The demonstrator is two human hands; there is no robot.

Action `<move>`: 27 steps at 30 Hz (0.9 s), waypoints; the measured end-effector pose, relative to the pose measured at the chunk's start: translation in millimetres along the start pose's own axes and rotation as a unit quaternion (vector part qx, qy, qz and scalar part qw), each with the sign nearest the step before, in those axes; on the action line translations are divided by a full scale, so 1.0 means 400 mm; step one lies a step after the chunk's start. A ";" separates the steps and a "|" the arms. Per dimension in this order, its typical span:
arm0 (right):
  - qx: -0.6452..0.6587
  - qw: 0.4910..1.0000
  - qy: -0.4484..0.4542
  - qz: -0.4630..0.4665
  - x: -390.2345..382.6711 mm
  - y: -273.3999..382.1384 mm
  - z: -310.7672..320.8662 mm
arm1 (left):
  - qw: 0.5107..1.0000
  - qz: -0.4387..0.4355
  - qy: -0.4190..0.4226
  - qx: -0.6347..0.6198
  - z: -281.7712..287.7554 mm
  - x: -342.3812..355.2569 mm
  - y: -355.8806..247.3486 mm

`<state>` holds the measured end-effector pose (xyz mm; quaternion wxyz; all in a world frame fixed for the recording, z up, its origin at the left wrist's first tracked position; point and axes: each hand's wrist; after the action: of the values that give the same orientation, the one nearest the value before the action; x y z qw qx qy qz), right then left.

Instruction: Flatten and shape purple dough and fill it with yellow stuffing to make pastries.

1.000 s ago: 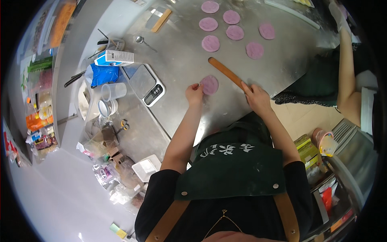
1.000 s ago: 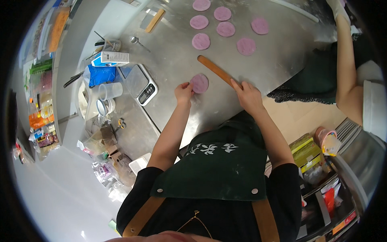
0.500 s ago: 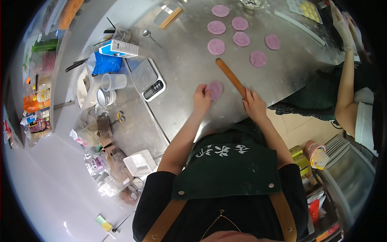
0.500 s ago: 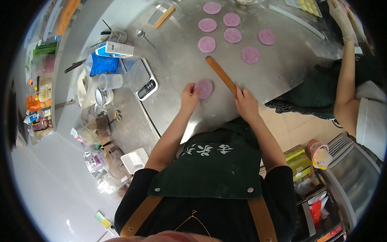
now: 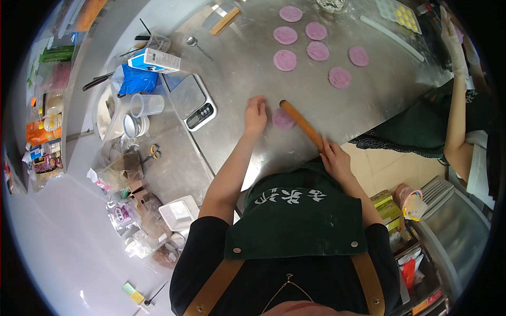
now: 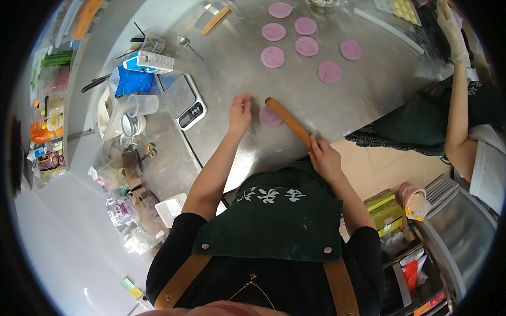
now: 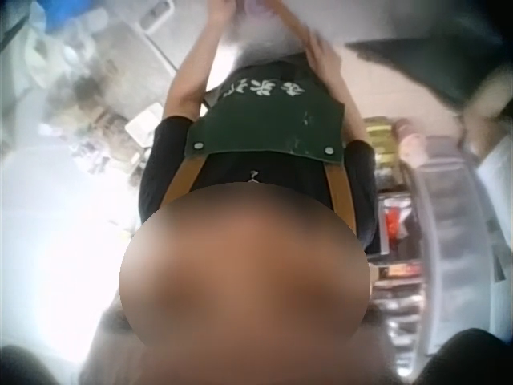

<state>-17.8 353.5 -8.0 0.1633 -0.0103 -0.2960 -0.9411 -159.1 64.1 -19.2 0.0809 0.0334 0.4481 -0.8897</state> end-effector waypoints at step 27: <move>-0.005 0.998 0.025 -0.052 -0.034 0.024 -0.032 | 0.940 -0.237 -0.096 0.225 -0.135 0.055 -0.007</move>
<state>-1.0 343.0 -14.8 0.1219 0.0280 -0.2873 -0.9496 -181.9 106.6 -52.2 -0.0988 -0.1421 0.2208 -0.9598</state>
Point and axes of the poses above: each hand's wrist, its own x-axis towards the middle knuckle, its own z-axis out of the back of the hand, y = z × x, and after that the axes turned 3 degrees about x, right-handed
